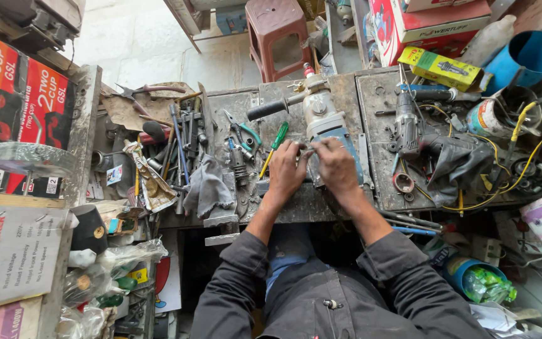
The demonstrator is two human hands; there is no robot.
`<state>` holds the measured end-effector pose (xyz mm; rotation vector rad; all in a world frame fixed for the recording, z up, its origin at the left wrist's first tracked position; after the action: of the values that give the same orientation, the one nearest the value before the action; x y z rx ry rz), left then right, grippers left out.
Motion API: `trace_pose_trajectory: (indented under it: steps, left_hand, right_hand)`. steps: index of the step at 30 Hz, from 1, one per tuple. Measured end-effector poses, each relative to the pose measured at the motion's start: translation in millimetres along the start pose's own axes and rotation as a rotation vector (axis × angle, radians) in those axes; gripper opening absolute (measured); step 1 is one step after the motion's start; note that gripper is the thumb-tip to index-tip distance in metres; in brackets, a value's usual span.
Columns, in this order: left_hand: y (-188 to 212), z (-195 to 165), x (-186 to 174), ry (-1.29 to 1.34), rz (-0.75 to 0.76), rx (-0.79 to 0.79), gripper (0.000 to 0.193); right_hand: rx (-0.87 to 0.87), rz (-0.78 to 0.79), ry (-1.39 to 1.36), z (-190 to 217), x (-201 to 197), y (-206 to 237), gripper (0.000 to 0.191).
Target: The person works on a power drill at a cluttered workbench, holding and turning the tool body, removing its parts and setting pieces aside, then picking up a screwdriver and a hammer to work on a metal component on the bench.
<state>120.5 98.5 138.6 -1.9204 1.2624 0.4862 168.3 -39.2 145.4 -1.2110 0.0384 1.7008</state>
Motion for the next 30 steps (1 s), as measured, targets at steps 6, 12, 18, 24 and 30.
trace_pose_trajectory:
  steps: [6, 12, 18, 24, 30]
  left_hand:
    - [-2.1, 26.0, 42.4, -0.192, 0.243, -0.126, 0.1]
    - [18.0, 46.1, 72.5, -0.281, 0.345, -0.124, 0.121]
    - [22.3, 50.1, 70.5, -0.303, 0.329, -0.104, 0.117]
    - [21.5, 48.9, 65.4, -0.276, 0.327, -0.119, 0.117]
    - [22.1, 48.2, 64.7, -0.27, 0.327, -0.124, 0.117]
  right_hand:
    - [0.591, -0.208, -0.5, -110.1, -0.4, 17.0, 0.012]
    - [0.647, -0.264, -0.741, -148.7, 24.0, 32.0, 0.018]
    - [0.616, -0.232, -0.793, -142.8, 27.2, 34.3, 0.016]
    - [0.612, -0.222, -0.852, -139.8, 31.1, 31.7, 0.014]
    - [0.649, -0.236, -0.842, -143.0, 34.2, 31.7, 0.014]
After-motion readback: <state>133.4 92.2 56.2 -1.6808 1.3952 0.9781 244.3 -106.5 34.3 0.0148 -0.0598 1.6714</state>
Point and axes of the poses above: each hand's wrist, its own y-axis away from the middle knuckle, its own x-axis out of the palm, z = x × y, the point moved 7 cm from there along -y, towards the middle knuckle, and after that the axes turned 3 degrees about z, right-handed, at the moved point
